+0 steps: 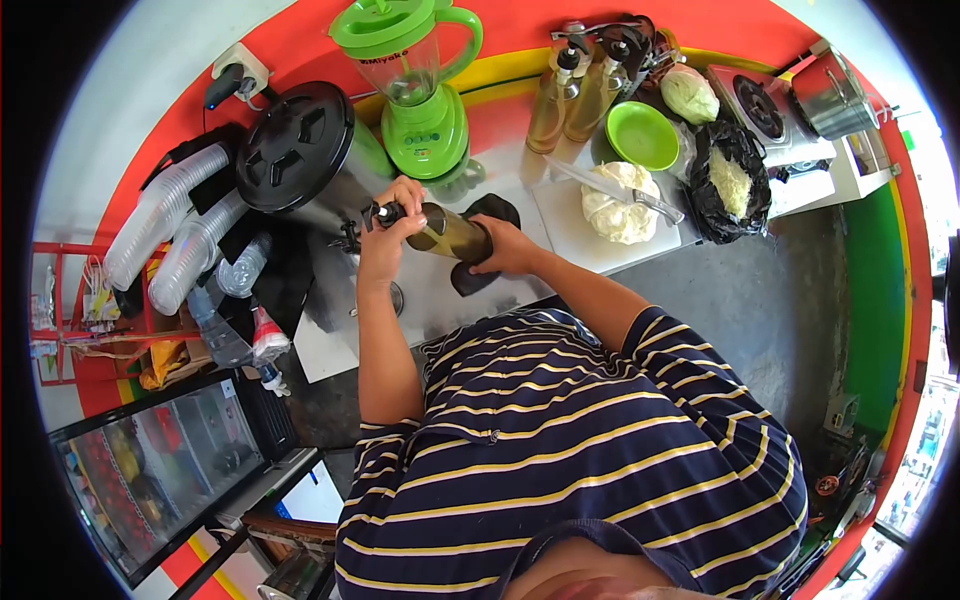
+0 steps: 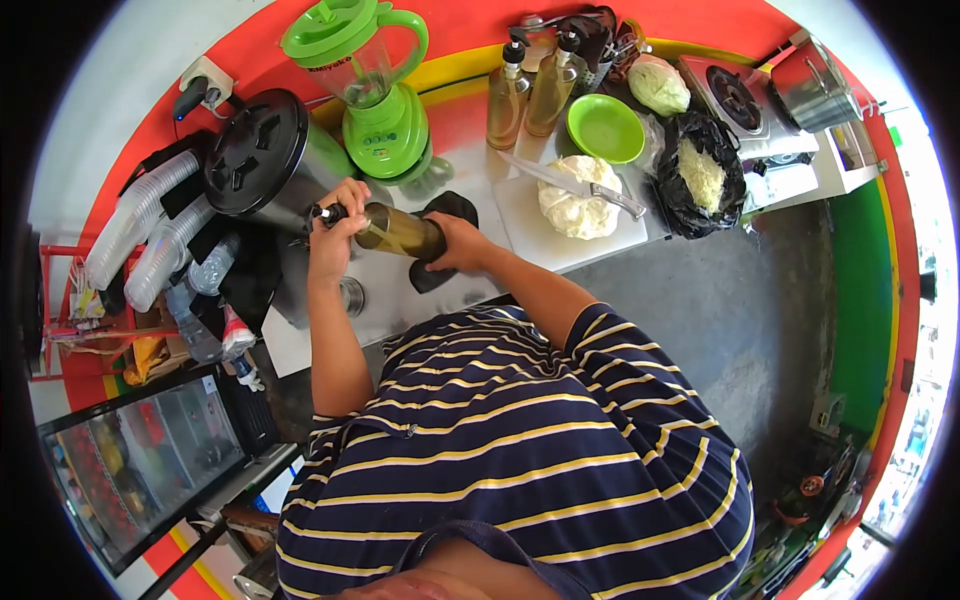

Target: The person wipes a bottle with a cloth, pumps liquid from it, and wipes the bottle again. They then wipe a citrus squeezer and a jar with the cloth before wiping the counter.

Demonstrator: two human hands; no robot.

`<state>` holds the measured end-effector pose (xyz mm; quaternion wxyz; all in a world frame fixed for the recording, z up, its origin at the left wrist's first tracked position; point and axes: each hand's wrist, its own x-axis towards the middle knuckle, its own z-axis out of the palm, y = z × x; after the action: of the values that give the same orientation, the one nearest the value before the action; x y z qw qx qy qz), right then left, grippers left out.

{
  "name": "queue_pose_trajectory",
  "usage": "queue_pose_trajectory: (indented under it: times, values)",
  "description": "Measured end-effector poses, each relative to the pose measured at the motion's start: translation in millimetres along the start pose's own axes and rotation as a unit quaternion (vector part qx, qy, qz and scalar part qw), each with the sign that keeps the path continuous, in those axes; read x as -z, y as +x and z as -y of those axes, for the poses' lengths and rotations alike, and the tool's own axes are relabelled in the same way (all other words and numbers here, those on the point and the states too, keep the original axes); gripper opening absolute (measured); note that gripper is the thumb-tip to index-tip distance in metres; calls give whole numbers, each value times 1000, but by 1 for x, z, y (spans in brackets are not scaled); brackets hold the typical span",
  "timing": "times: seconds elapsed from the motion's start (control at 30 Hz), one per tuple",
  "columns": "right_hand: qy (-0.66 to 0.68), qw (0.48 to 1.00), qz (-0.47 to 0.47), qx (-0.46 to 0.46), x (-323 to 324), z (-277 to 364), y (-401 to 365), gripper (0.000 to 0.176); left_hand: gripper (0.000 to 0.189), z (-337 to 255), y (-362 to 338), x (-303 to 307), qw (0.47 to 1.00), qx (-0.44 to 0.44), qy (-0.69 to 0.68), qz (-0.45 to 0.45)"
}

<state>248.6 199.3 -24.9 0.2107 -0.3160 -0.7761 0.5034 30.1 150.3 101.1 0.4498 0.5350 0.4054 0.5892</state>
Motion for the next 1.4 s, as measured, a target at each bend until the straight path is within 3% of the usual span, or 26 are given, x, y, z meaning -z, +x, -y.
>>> queue_pose_trajectory:
  times: [0.03, 0.1, 0.27, 0.43, 0.5, 0.57, 0.63, 0.67, 0.73, 0.87, 1.07, 1.13, 1.2, 1.27, 1.33, 1.4]
  values:
    - [-28, 1000, 0, -4, -1, -6, -1, 86, 21, 0, 1, -5, 1000, -2, 1, -2]
    - [-71, 997, 9, -10, -1, -5, 4, 88, 24, 2, 3, -15, 995, 8, -13, -95]
    - [-7, 998, -2, 58, 8, 95, 32, 91, 28, 10, 8, -10, 994, -38, -35, -101]
    - [64, 986, -2, 155, 6, 74, 25, 90, 30, 8, 5, 3, 996, -51, -42, -53]
    - [209, 975, 71, 13, 6, 47, 14, 86, 30, 7, 4, 9, 997, -41, -65, -24]
    - [237, 967, 96, -25, 13, 10, 8, 83, 30, 11, 3, 16, 997, -41, -66, -17]
    - [255, 957, 107, -89, 22, 14, 6, 76, 30, 9, 2, 16, 997, -41, -67, -7]
    - [256, 957, 106, -88, 25, 16, 10, 76, 30, 8, 2, 14, 997, -39, -68, -1]
    - [130, 982, 131, -39, 36, 36, 22, 74, 30, 5, 5, 8, 997, -35, -70, 8]
    - [172, 983, 57, -11, 33, 76, 29, 72, 30, 6, 10, 6, 997, -30, -66, 1]
    - [266, 961, 36, -64, 13, 12, 9, 67, 30, 9, 8, 12, 996, -34, -80, 8]
    - [269, 958, 39, -90, 18, 20, 13, 65, 30, 5, 9, 10, 996, -34, -83, 9]
    - [170, 984, 38, -27, 27, 40, 23, 63, 30, 4, 10, 7, 996, -29, -74, 29]
    - [174, 983, 46, -29, 31, 74, 28, 66, 31, 9, 11, 8, 997, -25, -77, 21]
    - [180, 983, 21, 36, 28, 79, 34, 68, 31, 12, 14, 11, 997, -25, -77, 16]
    - [197, 980, 25, -1, 22, 64, 24, 71, 31, 12, 14, 13, 996, -30, -80, 18]
